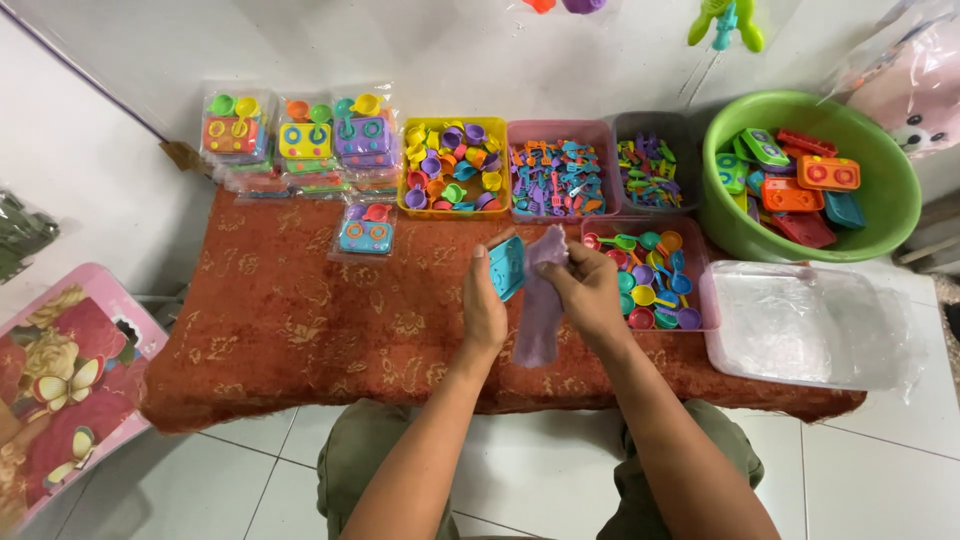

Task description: Cleaning small plastic toy pieces with a cloth and sorting them into different containers.

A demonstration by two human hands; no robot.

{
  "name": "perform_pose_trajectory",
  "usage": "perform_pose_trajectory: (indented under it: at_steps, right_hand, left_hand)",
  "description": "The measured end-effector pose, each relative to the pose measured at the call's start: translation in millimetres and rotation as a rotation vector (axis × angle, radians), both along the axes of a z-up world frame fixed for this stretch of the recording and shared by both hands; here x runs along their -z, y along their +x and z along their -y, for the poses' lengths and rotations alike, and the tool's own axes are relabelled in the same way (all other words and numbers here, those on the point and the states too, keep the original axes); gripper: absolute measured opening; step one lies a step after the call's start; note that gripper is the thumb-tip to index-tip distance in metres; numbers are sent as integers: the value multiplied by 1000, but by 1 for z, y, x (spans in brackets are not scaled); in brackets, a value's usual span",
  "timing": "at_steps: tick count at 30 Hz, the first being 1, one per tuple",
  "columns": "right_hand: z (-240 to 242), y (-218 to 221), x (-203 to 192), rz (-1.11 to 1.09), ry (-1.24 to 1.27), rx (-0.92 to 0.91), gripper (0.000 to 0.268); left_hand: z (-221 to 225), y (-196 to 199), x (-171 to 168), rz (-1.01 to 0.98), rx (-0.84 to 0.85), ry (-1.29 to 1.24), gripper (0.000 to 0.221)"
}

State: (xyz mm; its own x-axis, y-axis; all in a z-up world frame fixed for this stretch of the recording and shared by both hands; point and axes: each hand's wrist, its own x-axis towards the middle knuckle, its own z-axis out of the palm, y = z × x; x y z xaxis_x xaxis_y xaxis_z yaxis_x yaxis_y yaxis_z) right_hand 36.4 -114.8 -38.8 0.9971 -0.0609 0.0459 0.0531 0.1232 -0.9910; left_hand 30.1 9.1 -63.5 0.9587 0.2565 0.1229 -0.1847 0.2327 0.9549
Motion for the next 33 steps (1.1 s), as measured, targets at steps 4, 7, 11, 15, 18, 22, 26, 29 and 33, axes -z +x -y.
perform_pose_trajectory:
  at_steps: [4, 7, 11, 15, 18, 22, 26, 29, 33]
  right_hand:
    - [5, 13, 19, 410, -413, 94, 11]
    - [4, 14, 35, 627, -670, 53, 18]
    - [5, 16, 40, 761, -800, 125, 22]
    - [10, 23, 51, 808, -766, 116, 29]
    - [12, 24, 36, 802, -688, 129, 24]
    - [0, 17, 42, 833, -716, 12, 31]
    - [5, 21, 43, 824, -750, 46, 25]
    - [3, 16, 34, 827, -709, 21, 23]
    - [0, 9, 19, 817, -634, -19, 29]
  left_hand:
    - [3, -4, -3, -25, 3, -22, 58]
    - [4, -13, -10, 77, 53, 105, 52]
    - [4, -12, -8, 77, 82, 101, 51]
    - [3, -10, -13, 0, 102, -42, 52]
    - [-1, 8, 16, -100, 104, -23, 55]
    - [3, -7, -9, -134, 133, 13, 56]
    - [3, -13, -24, -155, 140, 87, 56]
    - [0, -11, -26, -149, 155, 115, 56]
    - [-1, -8, -26, -143, 147, 62, 56]
